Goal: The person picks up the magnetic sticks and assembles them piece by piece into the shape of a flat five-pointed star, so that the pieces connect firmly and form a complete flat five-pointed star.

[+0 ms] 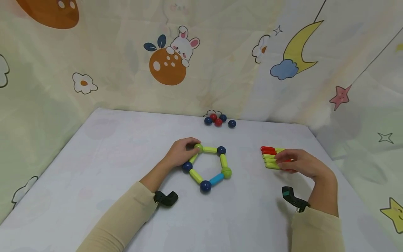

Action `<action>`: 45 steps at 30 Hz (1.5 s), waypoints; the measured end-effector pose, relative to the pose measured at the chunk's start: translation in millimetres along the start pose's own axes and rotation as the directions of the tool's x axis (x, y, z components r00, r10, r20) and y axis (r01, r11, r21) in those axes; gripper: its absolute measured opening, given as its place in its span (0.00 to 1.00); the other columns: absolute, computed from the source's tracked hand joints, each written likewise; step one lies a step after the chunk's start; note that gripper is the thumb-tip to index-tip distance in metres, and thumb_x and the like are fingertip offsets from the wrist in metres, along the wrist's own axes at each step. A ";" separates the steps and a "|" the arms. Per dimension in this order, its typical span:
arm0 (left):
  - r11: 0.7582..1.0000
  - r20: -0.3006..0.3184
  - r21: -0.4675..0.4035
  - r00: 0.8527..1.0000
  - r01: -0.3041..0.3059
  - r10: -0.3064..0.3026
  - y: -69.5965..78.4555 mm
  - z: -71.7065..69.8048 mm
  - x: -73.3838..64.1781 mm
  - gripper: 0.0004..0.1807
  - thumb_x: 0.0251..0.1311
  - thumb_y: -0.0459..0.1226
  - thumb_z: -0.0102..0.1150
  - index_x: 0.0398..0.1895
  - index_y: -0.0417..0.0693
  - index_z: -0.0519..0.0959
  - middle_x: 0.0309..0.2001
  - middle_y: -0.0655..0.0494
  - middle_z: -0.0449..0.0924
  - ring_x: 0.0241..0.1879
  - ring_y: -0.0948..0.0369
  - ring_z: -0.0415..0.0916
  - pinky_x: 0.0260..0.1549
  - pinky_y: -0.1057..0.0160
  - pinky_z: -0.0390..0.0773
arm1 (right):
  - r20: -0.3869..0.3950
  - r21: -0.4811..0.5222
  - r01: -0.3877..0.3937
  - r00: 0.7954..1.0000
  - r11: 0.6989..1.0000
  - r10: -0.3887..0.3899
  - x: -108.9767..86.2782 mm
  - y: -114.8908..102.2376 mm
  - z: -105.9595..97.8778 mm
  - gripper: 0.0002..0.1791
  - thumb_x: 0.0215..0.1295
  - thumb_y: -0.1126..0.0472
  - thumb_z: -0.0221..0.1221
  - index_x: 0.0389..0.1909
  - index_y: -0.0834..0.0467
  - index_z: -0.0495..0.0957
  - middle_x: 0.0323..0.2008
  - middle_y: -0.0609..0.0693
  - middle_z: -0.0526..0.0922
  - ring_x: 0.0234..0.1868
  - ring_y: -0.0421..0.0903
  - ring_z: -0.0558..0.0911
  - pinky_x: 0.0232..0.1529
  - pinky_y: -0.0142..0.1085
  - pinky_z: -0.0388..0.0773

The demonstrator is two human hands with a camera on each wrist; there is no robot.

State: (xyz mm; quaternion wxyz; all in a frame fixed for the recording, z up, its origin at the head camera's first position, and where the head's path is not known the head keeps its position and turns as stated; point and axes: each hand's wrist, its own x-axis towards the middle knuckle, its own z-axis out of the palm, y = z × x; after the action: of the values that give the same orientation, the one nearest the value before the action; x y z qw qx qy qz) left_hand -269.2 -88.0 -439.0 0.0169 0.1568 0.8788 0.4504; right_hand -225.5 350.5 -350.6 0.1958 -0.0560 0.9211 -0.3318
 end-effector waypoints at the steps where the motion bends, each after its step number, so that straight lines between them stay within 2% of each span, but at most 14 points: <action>1: 1.000 0.000 -0.001 1.000 0.001 -0.001 0.0 -0.1 -0.3 0.18 0.69 0.44 0.64 0.60 0.52 0.83 0.58 0.55 0.84 0.62 0.55 0.77 0.67 0.50 0.73 | 0.007 0.000 -0.001 1.000 1.000 0.001 0.6 -0.1 0.2 0.24 0.71 0.50 0.64 0.62 0.58 0.78 0.63 0.60 0.76 0.60 0.53 0.73 0.47 0.36 0.83; 7: 1.000 0.000 0.003 1.000 0.003 -0.003 1.1 -0.4 -1.6 0.18 0.70 0.44 0.63 0.60 0.52 0.83 0.58 0.55 0.84 0.62 0.55 0.77 0.67 0.50 0.73 | 0.023 -0.005 -0.033 0.999 0.999 0.033 3.3 0.5 2.2 0.25 0.70 0.51 0.65 0.61 0.60 0.78 0.62 0.61 0.75 0.57 0.52 0.75 0.47 0.37 0.83; 12: 1.000 0.003 0.010 1.000 0.000 0.000 1.7 -0.9 -1.9 0.19 0.70 0.44 0.63 0.61 0.52 0.82 0.58 0.55 0.84 0.63 0.55 0.77 0.67 0.50 0.72 | 0.009 -0.016 -0.049 0.999 0.999 0.049 4.9 3.1 3.4 0.24 0.69 0.51 0.66 0.61 0.59 0.78 0.62 0.61 0.76 0.59 0.54 0.74 0.47 0.37 0.82; 24: 1.000 0.014 0.003 1.000 0.011 -0.011 0.8 -0.9 0.0 0.18 0.71 0.45 0.63 0.61 0.53 0.82 0.59 0.55 0.84 0.63 0.55 0.76 0.68 0.50 0.71 | 0.036 0.001 -0.043 0.998 0.999 0.043 6.9 0.4 6.5 0.22 0.68 0.54 0.67 0.58 0.60 0.78 0.60 0.59 0.77 0.56 0.52 0.75 0.47 0.38 0.81; 31: 1.000 0.010 0.004 1.000 0.005 -0.005 2.2 -1.3 -1.4 0.19 0.70 0.44 0.63 0.61 0.53 0.82 0.59 0.55 0.84 0.63 0.55 0.77 0.68 0.50 0.72 | 0.030 -0.046 -0.064 0.997 0.997 0.065 10.4 -0.7 10.3 0.20 0.65 0.60 0.66 0.57 0.59 0.81 0.60 0.62 0.74 0.57 0.55 0.73 0.45 0.38 0.81; 36: 1.000 0.011 0.004 1.000 0.010 -0.010 2.6 -1.8 -1.5 0.18 0.70 0.44 0.64 0.61 0.53 0.82 0.58 0.55 0.84 0.63 0.55 0.77 0.68 0.50 0.72 | 0.011 -0.104 -0.106 0.994 0.989 0.107 14.7 -0.9 13.5 0.18 0.62 0.60 0.68 0.54 0.55 0.85 0.60 0.62 0.75 0.58 0.58 0.71 0.42 0.38 0.79; 40: 1.000 0.011 0.010 1.000 0.005 -0.005 2.3 -2.0 -1.6 0.19 0.70 0.44 0.63 0.61 0.53 0.82 0.59 0.54 0.84 0.63 0.54 0.77 0.68 0.49 0.72 | 0.005 -0.160 -0.137 0.990 0.978 0.140 15.9 -1.3 14.1 0.17 0.62 0.59 0.69 0.53 0.53 0.86 0.61 0.63 0.75 0.59 0.61 0.68 0.45 0.43 0.77; 45: 1.000 0.011 0.010 1.000 0.002 -0.002 1.3 -1.9 -1.0 0.19 0.70 0.45 0.63 0.61 0.52 0.82 0.59 0.54 0.84 0.63 0.54 0.76 0.68 0.49 0.71 | 0.018 -0.170 -0.156 0.987 0.973 0.161 15.8 -2.7 13.0 0.19 0.61 0.59 0.70 0.53 0.56 0.85 0.60 0.63 0.76 0.59 0.62 0.69 0.51 0.51 0.76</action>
State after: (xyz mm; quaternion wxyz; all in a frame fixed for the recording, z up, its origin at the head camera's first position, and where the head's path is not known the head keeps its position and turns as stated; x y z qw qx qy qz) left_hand -268.2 -89.1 -436.9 0.0216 0.1586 0.8811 0.4450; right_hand -234.9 337.0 -363.1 0.2307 -0.0039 0.9441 -0.2355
